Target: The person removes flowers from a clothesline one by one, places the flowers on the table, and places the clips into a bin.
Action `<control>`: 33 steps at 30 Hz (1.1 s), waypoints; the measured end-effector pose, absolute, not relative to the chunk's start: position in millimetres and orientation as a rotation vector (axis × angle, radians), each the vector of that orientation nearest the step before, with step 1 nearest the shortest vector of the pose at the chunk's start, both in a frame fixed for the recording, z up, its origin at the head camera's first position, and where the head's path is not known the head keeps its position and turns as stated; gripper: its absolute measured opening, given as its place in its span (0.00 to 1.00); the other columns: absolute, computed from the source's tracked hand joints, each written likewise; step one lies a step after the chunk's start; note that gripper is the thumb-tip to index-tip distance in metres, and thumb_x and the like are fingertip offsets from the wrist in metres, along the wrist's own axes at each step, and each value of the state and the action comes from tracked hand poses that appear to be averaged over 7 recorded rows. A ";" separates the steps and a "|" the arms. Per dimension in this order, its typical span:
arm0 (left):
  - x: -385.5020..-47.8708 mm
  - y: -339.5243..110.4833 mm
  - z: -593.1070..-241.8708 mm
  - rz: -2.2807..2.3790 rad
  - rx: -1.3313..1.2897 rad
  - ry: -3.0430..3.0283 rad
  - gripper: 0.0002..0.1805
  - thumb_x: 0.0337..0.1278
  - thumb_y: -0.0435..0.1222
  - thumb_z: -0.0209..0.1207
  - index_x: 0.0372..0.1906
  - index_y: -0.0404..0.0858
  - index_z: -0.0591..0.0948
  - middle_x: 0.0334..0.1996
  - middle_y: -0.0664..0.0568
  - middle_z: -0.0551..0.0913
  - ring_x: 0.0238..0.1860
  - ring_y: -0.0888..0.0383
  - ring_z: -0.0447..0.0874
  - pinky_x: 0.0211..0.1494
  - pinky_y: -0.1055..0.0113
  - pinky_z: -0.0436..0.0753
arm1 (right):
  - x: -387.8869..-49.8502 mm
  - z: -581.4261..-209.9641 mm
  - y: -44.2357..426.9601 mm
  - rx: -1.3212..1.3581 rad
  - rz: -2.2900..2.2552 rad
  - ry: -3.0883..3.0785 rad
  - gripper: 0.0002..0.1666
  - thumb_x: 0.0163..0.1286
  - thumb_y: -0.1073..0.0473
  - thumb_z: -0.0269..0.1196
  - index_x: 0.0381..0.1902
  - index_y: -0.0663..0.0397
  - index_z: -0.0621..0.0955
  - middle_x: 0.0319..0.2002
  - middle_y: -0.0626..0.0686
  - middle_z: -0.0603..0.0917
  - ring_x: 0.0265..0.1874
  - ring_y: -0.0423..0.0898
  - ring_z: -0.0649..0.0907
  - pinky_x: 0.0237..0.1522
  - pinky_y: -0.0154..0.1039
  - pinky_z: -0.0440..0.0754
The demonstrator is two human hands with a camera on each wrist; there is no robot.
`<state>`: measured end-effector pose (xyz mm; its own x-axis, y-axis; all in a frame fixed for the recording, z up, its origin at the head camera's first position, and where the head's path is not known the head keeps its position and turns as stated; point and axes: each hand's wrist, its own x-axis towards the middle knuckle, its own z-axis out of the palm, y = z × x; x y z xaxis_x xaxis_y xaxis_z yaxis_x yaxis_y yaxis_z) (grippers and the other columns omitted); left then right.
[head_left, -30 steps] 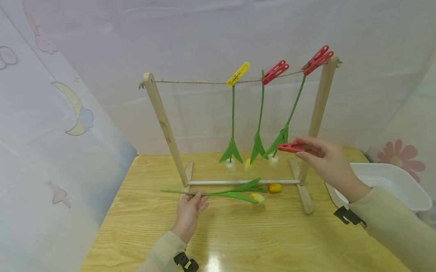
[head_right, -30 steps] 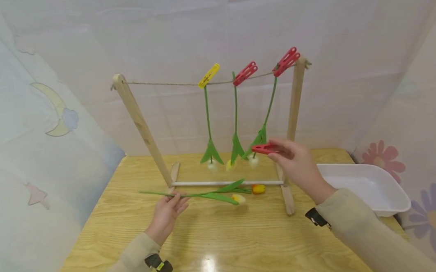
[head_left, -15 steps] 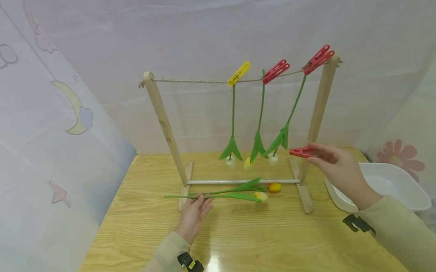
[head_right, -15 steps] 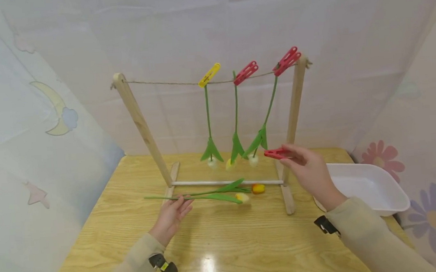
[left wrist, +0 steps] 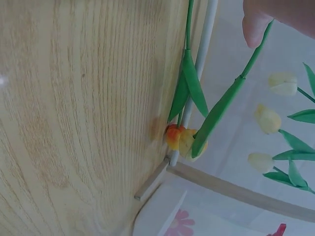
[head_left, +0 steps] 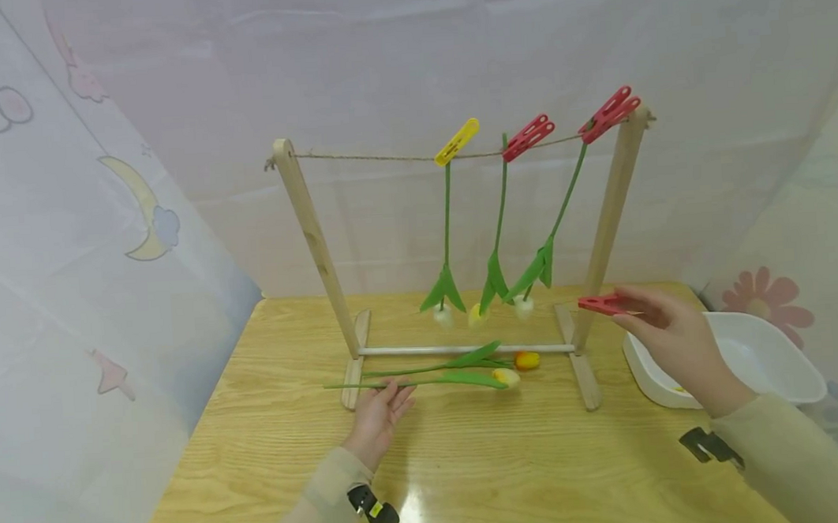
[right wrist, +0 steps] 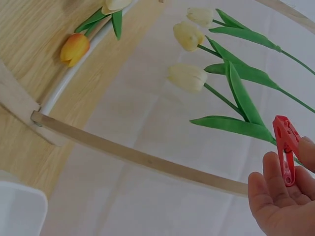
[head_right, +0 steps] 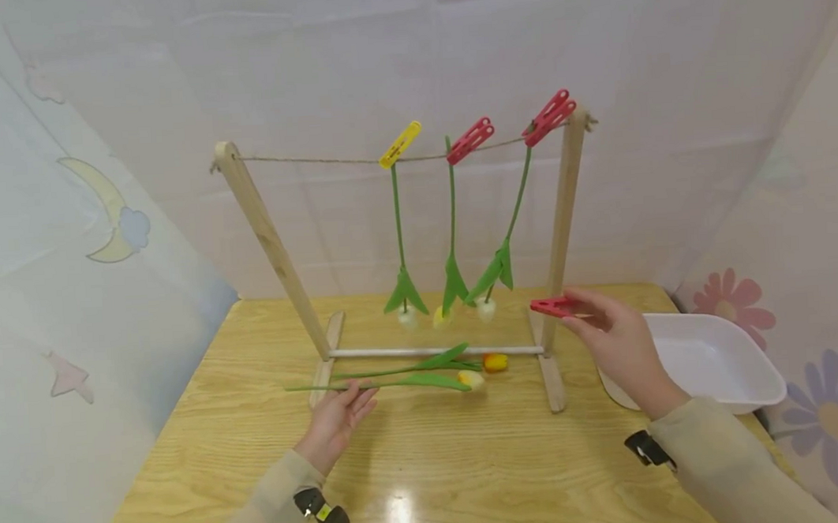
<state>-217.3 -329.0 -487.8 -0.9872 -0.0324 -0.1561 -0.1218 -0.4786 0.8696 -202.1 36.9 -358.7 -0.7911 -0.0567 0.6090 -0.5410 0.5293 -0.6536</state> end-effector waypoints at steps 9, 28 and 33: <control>-218.8 -325.2 -493.3 2.660 -0.264 1.502 0.11 0.77 0.29 0.39 0.53 0.25 0.61 0.55 0.36 0.72 0.65 0.43 0.69 0.66 0.57 0.69 | -198.8 -370.3 52.0 0.411 1.193 -2.270 0.20 0.62 0.75 0.65 0.53 0.69 0.79 0.38 0.22 0.78 0.34 0.21 0.79 0.35 0.16 0.76; -225.4 -313.3 -503.9 2.636 -0.235 1.399 0.20 0.77 0.29 0.36 0.64 0.18 0.53 0.64 0.26 0.59 0.66 0.42 0.67 0.69 0.54 0.64 | -200.6 -395.1 84.9 0.320 1.186 -2.275 0.22 0.62 0.73 0.66 0.55 0.68 0.79 0.38 0.22 0.78 0.36 0.19 0.78 0.35 0.15 0.73; -228.0 -309.7 -506.0 2.650 -0.220 1.348 0.18 0.77 0.28 0.35 0.63 0.20 0.52 0.67 0.24 0.54 0.70 0.37 0.58 0.70 0.54 0.63 | -203.5 -400.9 95.9 0.291 1.184 -2.276 0.23 0.61 0.74 0.66 0.55 0.73 0.77 0.37 0.20 0.77 0.36 0.17 0.77 0.35 0.14 0.73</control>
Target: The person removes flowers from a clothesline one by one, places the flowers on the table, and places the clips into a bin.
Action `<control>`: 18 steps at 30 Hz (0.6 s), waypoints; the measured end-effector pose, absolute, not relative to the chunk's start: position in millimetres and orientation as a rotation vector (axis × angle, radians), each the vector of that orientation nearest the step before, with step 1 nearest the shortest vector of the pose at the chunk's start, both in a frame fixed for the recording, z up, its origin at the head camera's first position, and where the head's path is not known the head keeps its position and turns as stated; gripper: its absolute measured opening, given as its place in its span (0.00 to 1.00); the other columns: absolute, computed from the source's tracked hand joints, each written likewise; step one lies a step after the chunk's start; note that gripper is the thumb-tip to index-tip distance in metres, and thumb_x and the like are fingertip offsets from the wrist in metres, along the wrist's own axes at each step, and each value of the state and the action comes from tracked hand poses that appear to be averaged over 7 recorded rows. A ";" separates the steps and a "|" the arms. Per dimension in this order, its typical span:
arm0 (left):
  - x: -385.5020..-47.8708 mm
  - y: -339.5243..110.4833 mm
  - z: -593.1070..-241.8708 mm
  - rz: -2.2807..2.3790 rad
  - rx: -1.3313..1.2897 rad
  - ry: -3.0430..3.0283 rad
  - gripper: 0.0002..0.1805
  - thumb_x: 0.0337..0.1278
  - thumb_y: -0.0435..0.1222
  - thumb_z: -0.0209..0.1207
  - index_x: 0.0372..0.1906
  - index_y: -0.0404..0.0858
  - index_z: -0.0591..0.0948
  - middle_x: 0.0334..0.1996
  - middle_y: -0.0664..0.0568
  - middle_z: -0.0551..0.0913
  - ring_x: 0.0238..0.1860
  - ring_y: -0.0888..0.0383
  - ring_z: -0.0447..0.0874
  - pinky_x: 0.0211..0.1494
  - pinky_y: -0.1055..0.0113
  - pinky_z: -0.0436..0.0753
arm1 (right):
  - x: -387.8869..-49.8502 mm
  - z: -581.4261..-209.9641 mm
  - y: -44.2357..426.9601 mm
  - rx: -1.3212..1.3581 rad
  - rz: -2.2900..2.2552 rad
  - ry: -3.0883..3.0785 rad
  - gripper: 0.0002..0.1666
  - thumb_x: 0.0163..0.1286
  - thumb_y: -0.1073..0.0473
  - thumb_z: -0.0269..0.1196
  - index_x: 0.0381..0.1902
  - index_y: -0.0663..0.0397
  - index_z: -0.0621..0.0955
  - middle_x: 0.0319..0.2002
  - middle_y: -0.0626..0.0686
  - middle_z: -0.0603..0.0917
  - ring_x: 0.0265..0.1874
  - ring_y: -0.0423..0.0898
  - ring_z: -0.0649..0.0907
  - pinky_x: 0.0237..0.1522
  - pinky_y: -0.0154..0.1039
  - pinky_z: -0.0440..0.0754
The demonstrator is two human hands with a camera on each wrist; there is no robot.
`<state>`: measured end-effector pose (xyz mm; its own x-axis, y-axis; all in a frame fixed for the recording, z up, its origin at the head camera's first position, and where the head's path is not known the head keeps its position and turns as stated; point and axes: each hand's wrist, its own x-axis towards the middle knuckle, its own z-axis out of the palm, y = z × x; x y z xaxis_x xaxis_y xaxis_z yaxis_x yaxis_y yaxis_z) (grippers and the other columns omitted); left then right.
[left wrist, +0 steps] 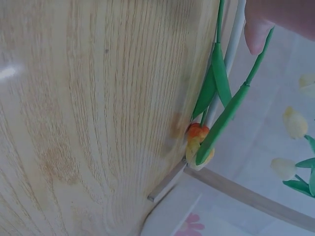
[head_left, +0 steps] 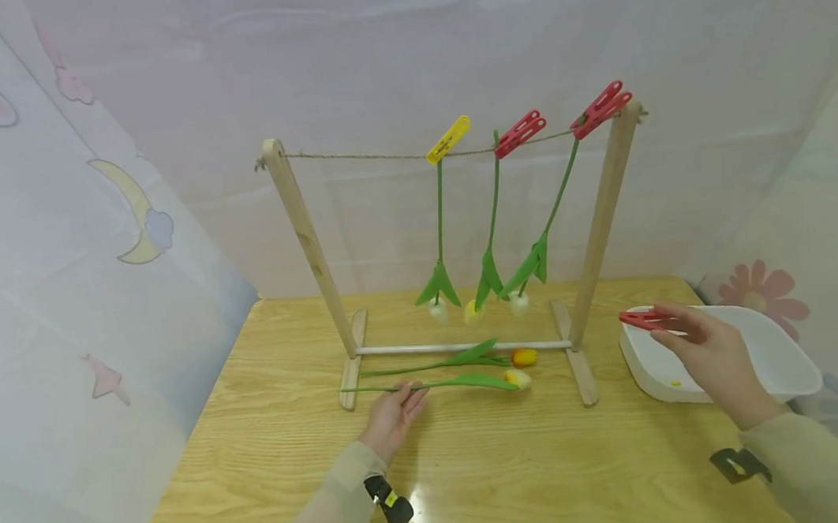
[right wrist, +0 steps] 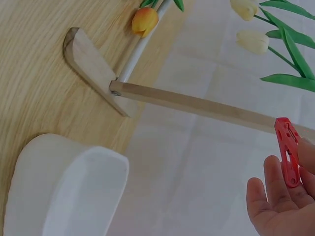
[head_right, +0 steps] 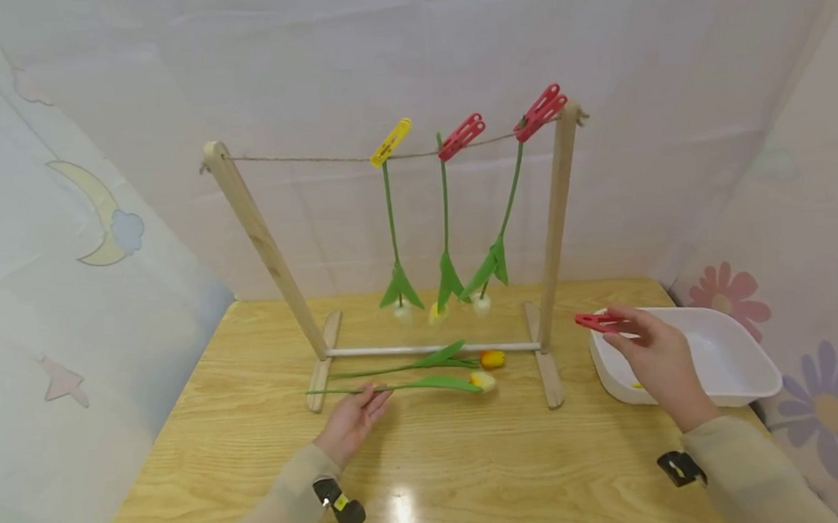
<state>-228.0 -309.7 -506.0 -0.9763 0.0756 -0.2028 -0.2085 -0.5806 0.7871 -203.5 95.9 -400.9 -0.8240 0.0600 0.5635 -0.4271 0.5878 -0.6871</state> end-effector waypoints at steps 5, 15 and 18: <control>-231.8 -306.1 -508.2 2.642 -0.208 1.342 0.12 0.77 0.27 0.33 0.57 0.23 0.57 0.67 0.24 0.52 0.71 0.36 0.54 0.71 0.54 0.62 | -206.5 -405.9 109.5 0.268 1.213 -2.316 0.22 0.63 0.70 0.66 0.55 0.70 0.78 0.39 0.20 0.77 0.38 0.16 0.76 0.36 0.14 0.73; -240.6 -297.4 -512.0 2.642 -0.219 1.281 0.27 0.77 0.26 0.31 0.71 0.20 0.38 0.70 0.24 0.49 0.71 0.37 0.51 0.71 0.56 0.61 | -212.5 -412.8 131.3 0.214 1.209 -2.412 0.15 0.67 0.66 0.65 0.50 0.63 0.81 0.36 0.22 0.79 0.38 0.15 0.74 0.34 0.15 0.73; -243.5 -294.8 -512.0 2.643 -0.252 1.257 0.27 0.77 0.26 0.31 0.71 0.20 0.39 0.70 0.25 0.50 0.71 0.37 0.52 0.71 0.56 0.62 | -215.3 -413.9 135.2 0.214 1.269 -2.428 0.13 0.67 0.67 0.64 0.48 0.53 0.81 0.35 0.23 0.79 0.36 0.16 0.75 0.34 0.15 0.74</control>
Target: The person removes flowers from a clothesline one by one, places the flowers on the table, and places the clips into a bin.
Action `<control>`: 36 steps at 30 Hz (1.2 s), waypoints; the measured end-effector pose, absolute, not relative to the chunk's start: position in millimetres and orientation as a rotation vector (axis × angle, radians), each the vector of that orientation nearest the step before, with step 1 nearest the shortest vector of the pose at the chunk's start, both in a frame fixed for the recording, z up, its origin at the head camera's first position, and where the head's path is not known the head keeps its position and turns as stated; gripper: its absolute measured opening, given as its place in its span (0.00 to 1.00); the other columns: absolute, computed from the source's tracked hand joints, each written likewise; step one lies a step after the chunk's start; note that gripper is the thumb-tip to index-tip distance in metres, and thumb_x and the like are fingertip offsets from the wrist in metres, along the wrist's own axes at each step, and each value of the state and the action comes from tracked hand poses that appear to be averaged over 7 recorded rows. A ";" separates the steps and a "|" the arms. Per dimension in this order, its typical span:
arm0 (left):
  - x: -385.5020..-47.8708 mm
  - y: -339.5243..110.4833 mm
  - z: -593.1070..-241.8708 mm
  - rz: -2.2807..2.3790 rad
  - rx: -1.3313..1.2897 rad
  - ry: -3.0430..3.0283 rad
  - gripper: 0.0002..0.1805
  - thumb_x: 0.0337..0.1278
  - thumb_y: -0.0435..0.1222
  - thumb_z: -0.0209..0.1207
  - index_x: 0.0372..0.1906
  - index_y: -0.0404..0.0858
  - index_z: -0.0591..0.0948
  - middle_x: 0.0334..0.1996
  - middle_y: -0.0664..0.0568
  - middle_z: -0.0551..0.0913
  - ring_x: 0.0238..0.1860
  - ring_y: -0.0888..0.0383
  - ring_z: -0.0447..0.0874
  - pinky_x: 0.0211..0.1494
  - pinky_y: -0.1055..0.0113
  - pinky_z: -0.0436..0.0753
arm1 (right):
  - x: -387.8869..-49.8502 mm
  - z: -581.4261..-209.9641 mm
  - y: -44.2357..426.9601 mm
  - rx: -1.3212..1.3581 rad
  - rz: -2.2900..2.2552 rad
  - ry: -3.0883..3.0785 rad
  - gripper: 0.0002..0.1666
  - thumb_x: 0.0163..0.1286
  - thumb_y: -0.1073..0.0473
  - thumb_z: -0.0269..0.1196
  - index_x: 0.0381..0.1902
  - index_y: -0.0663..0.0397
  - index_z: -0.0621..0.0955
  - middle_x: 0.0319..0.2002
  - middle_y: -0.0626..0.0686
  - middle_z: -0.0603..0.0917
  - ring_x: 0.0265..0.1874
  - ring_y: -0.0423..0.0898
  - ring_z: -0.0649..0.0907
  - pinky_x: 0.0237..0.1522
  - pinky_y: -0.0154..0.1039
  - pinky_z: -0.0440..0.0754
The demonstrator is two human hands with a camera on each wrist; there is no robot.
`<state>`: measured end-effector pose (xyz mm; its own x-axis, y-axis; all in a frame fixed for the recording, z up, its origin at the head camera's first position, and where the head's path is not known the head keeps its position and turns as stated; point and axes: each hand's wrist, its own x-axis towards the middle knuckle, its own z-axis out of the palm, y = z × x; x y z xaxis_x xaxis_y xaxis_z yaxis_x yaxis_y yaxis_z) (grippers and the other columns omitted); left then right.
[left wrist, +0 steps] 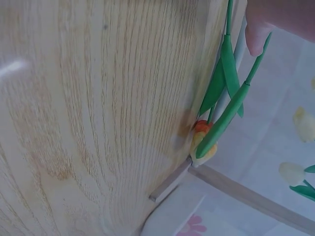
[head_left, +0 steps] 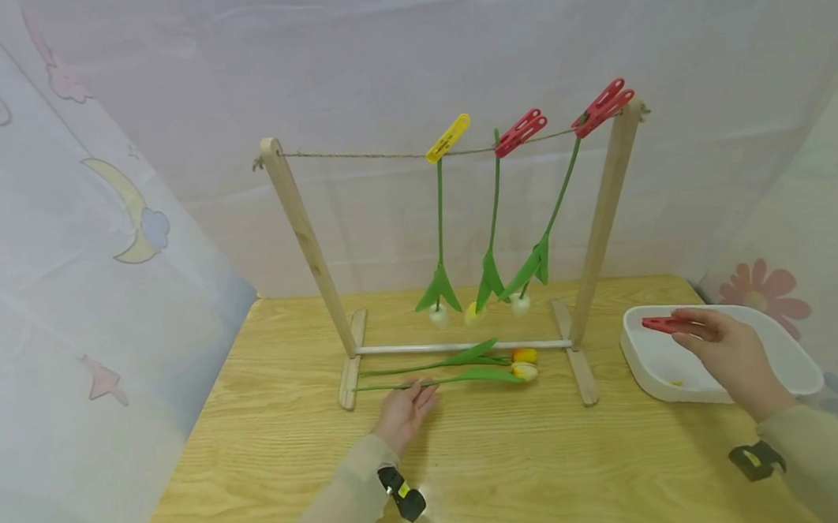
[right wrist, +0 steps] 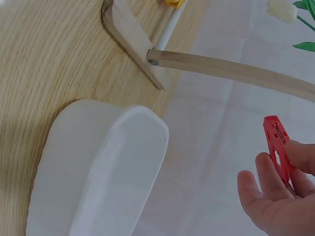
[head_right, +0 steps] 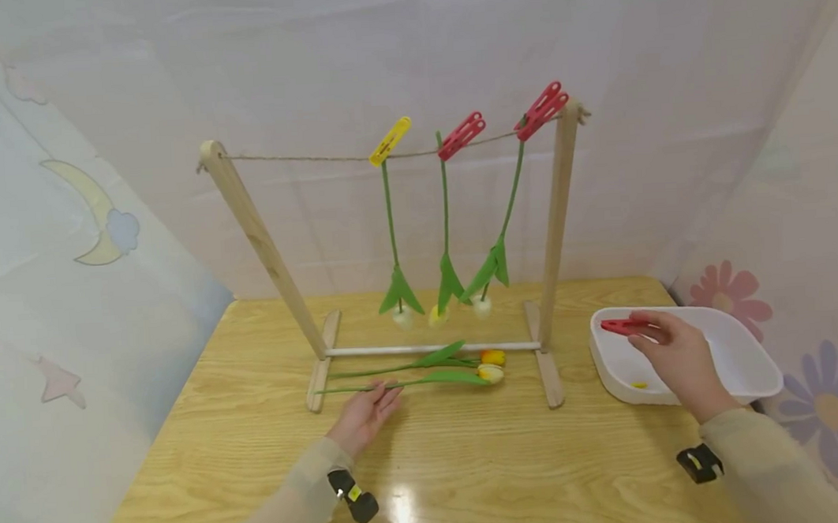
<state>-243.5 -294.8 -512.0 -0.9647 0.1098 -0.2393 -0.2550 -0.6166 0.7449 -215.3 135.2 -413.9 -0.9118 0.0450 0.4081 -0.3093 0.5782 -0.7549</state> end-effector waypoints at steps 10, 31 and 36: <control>-248.1 -288.5 -517.0 2.598 -0.242 1.299 0.27 0.77 0.27 0.30 0.72 0.20 0.39 0.71 0.26 0.50 0.72 0.37 0.51 0.72 0.55 0.60 | -231.2 -417.5 151.7 0.225 1.051 -2.566 0.22 0.65 0.69 0.64 0.52 0.81 0.74 0.34 0.44 0.85 0.31 0.14 0.72 0.30 0.15 0.72; -257.6 -282.1 -528.5 2.551 -0.335 1.381 0.25 0.79 0.32 0.33 0.67 0.15 0.54 0.67 0.23 0.58 0.69 0.36 0.59 0.69 0.55 0.66 | -287.6 -431.9 182.6 0.519 0.632 -2.948 0.19 0.59 0.71 0.64 0.47 0.81 0.76 0.41 0.72 0.82 0.44 0.70 0.78 0.44 0.57 0.77; -261.1 -283.5 -528.0 2.513 -0.348 1.399 0.24 0.79 0.32 0.33 0.65 0.14 0.58 0.65 0.22 0.60 0.68 0.36 0.62 0.68 0.53 0.67 | -303.9 -447.9 188.3 0.658 0.528 -2.956 0.19 0.54 0.72 0.67 0.42 0.81 0.77 0.35 0.67 0.84 0.39 0.65 0.82 0.42 0.57 0.78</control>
<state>-261.1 -283.5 -528.0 -0.9418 0.0954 -0.3223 -0.3242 -0.5109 0.7962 -303.9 188.3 -447.9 -0.9061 -0.3997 0.1386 -0.4230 0.8495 -0.3153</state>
